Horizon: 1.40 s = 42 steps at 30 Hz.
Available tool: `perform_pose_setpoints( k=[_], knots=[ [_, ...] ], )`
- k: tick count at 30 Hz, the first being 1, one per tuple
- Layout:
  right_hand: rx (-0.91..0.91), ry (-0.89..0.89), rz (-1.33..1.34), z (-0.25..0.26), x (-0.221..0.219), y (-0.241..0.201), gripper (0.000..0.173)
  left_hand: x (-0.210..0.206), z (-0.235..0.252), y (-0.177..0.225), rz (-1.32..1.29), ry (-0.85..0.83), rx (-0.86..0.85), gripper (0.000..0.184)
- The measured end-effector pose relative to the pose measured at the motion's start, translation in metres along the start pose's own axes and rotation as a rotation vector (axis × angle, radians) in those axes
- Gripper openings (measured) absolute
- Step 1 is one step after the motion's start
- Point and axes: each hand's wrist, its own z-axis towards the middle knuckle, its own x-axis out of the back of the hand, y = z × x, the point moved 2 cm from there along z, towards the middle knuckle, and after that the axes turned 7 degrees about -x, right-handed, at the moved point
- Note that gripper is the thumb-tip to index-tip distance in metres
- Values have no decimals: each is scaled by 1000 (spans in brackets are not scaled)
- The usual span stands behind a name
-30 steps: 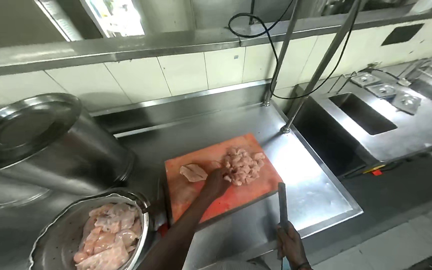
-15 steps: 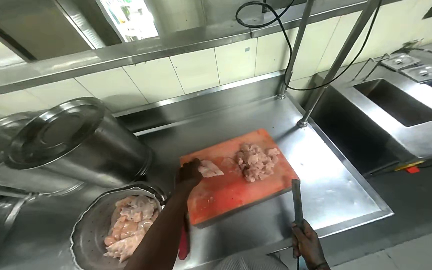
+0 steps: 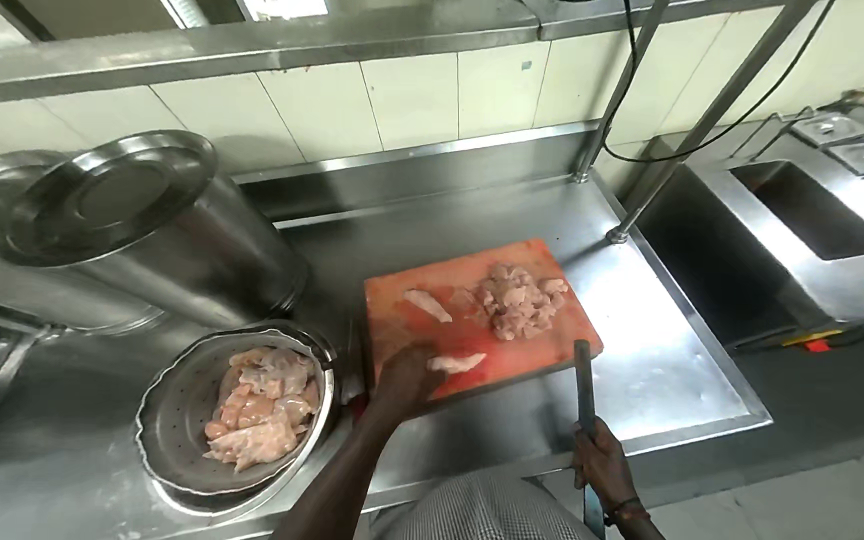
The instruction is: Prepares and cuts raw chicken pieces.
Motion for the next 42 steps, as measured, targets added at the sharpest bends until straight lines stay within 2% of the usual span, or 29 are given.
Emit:
perform_pose_setpoints(
  k=[3,8,11,15,22,27,29,35,37,40,42],
  knots=[
    [45,-104,-226,-9,-11,-18,23,-27,-18,-24,156,-63,7,34],
    [168,-306,-710,-18,-46,-56,32,-39,-24,-25,100,210,-115,41],
    [167,-331,-1037,-27,-73,-74,34,-48,-15,-12,-26,231,-246,34],
    [130,-311,-1263,-31,-92,-80,33,-65,1,-6,-9,224,-301,32],
    [114,-264,-1375,-34,-107,-91,33,-71,12,-11,25,225,-323,20],
    [224,-197,-1353,-5,-146,-91,38,-76,14,-15,-2,294,-365,17],
    [239,-189,-1349,-2,-154,-90,38,-77,13,-17,-17,315,-333,17],
    [133,-230,-1378,-15,-116,-57,41,-79,11,-19,-84,393,-189,24],
    [113,-224,-1425,-22,-102,-48,38,-74,10,-24,-111,387,-204,26],
    [106,-240,-1451,-28,-93,-58,36,-67,1,-34,-179,340,-269,38],
    [143,-225,-1405,-29,-95,-70,36,-69,-6,-40,-205,419,-316,37]
  ],
)
